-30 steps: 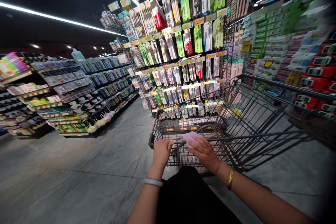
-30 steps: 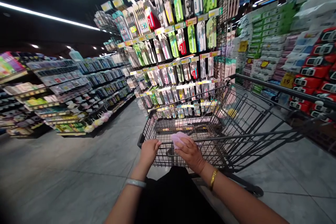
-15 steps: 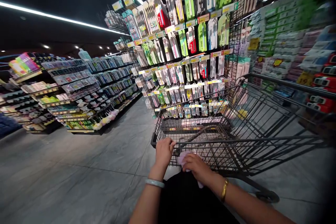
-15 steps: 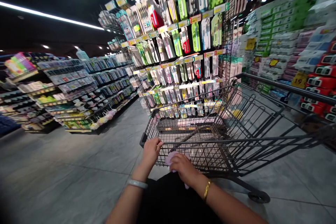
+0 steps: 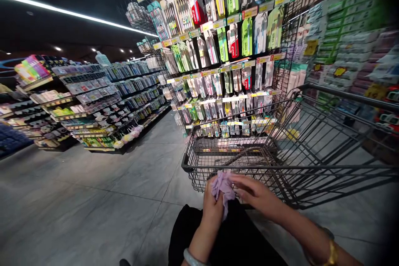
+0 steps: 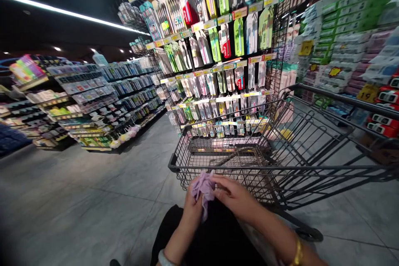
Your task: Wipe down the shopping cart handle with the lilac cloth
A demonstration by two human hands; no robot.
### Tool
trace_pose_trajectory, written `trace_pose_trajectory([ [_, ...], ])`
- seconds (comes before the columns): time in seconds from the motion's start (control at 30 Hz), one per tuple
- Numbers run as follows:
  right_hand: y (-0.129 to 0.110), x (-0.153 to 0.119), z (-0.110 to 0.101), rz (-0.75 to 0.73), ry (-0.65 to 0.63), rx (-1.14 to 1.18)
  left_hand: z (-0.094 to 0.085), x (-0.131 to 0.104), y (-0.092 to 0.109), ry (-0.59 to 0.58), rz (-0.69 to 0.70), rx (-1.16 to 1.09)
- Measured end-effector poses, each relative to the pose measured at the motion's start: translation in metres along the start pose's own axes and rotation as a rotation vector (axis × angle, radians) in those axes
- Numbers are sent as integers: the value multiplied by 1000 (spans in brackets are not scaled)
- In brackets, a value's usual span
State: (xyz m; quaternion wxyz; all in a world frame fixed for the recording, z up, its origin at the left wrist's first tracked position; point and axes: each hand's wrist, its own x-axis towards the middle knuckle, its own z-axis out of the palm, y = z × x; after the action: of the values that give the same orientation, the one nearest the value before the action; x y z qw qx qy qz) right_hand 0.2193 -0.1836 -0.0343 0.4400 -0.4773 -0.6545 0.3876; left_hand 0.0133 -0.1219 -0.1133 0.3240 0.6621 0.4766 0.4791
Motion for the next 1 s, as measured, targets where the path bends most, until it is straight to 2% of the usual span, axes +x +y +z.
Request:
trace_pose_trajectory([
  [0.07, 2, 1, -36, -103, 180, -483, -5, 13, -11, 135, 16, 86],
  [0.13, 5, 8, -67, -134, 304, -823, -6, 24, -20, 259, 37, 189],
  [0.2, 9, 20, -84, -97, 263, -1043, -2, 31, -28, 322, 78, 270],
  [0.27, 12, 32, -86, -1, 126, -1168, 6, 31, -38, 314, 118, 312],
  [0.37, 16, 41, -76, 116, 6, -1246, 18, 24, -59, 267, 59, 328],
  [0.43, 18, 42, -70, 106, 5, -1273, 23, 20, -72, 247, -40, 312],
  [0.5, 19, 43, -67, 65, 21, -1289, 27, 19, -74, 243, -113, 277],
  [0.57, 22, 44, -67, 49, 40, -1291, 32, 23, -61, 248, -107, 226],
  [0.7, 26, 46, -66, 39, 92, -1279, 47, 35, -20, 302, 39, 166],
  [0.77, 27, 47, -64, 33, 111, -1276, 55, 35, -14, 292, 102, 179],
  [0.87, 25, 49, -62, 33, 124, -1265, 60, 24, -37, 221, 46, 183],
  [0.93, 24, 50, -61, 30, 126, -1251, 63, 15, -59, 193, -109, 162],
  [1.0, 22, 50, -61, 30, 127, -1238, 69, 10, -69, 171, -233, 131],
])
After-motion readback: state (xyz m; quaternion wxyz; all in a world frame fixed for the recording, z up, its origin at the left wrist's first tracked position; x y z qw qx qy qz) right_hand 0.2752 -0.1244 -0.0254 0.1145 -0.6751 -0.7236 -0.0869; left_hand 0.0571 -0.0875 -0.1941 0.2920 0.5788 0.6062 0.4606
